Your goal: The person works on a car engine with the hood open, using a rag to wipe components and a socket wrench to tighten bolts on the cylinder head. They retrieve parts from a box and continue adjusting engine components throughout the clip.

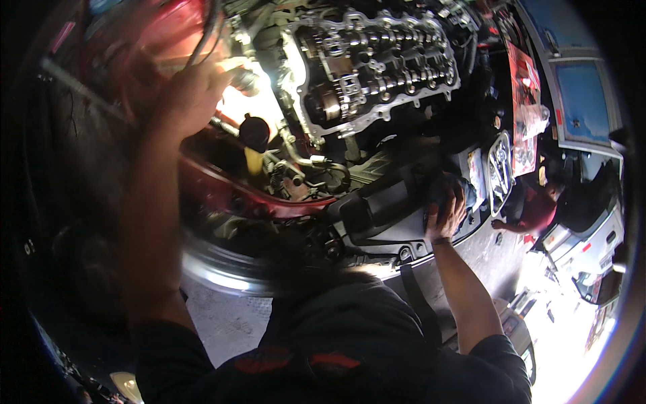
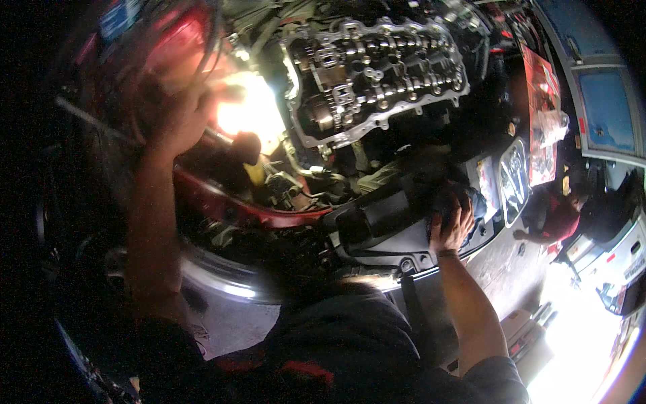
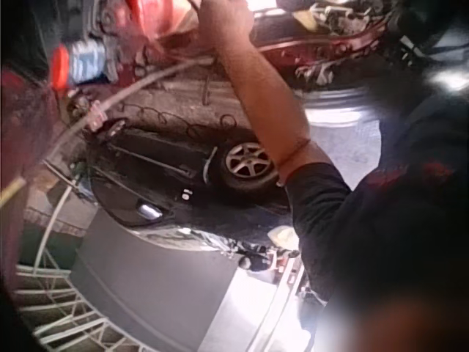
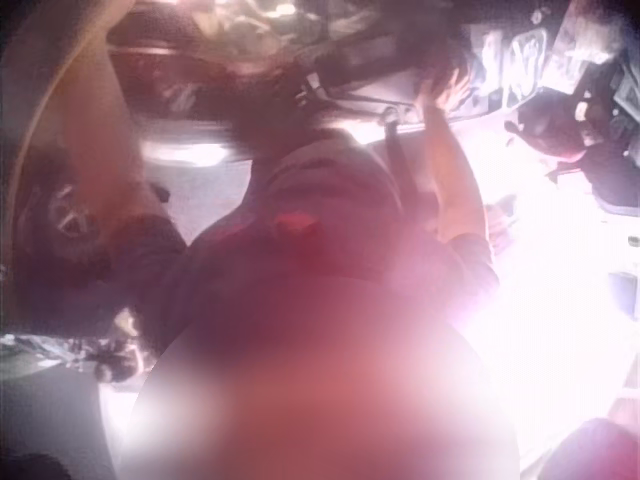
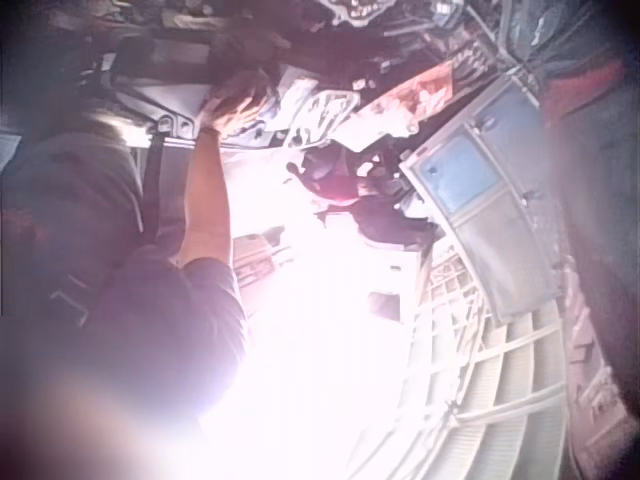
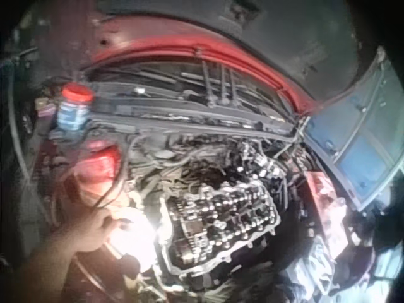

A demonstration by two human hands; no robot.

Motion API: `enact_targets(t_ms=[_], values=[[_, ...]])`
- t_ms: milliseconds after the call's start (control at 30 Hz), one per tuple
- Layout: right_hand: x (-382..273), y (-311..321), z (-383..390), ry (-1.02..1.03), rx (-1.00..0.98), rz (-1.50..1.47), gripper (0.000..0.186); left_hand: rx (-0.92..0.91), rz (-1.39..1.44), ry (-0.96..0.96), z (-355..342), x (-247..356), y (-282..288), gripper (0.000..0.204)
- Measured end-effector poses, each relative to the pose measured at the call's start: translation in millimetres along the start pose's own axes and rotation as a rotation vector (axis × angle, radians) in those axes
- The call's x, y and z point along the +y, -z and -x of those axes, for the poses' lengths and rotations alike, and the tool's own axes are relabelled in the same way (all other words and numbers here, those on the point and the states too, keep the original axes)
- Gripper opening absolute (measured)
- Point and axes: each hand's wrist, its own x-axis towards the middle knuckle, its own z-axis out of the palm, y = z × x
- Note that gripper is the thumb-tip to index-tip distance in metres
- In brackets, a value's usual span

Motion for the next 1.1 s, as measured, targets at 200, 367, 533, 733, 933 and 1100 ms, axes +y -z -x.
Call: enact_targets(t_ms=[200,367,533,733,933,1100], values=[[1,-1,1,0.004,-0.026,0.047,0.064,0.026,-0.056,0.170,-3,-3,-5,0.048],[1,-4,-1,0.012,0.004,0.052,0.061,0.069,-0.080,0.283,-4,11,2,0.040],[7,-8,1,0.020,-0.006,0.061,0.061,0.144,-0.020,0.331,-8,12,2,0.043],[8,-6,3,0.059,0.006,0.077,0.057,0.166,0.038,0.346,-12,10,1,0.043],[-14,7,-8,-0.025,-0.146,0.209,0.057,0.178,0.036,0.322,-9,12,3,0.042],[-121,77,-57,0.123,-0.424,-0.080,0.047,0.053,-0.046,0.269,-13,1,-4,0.045]])
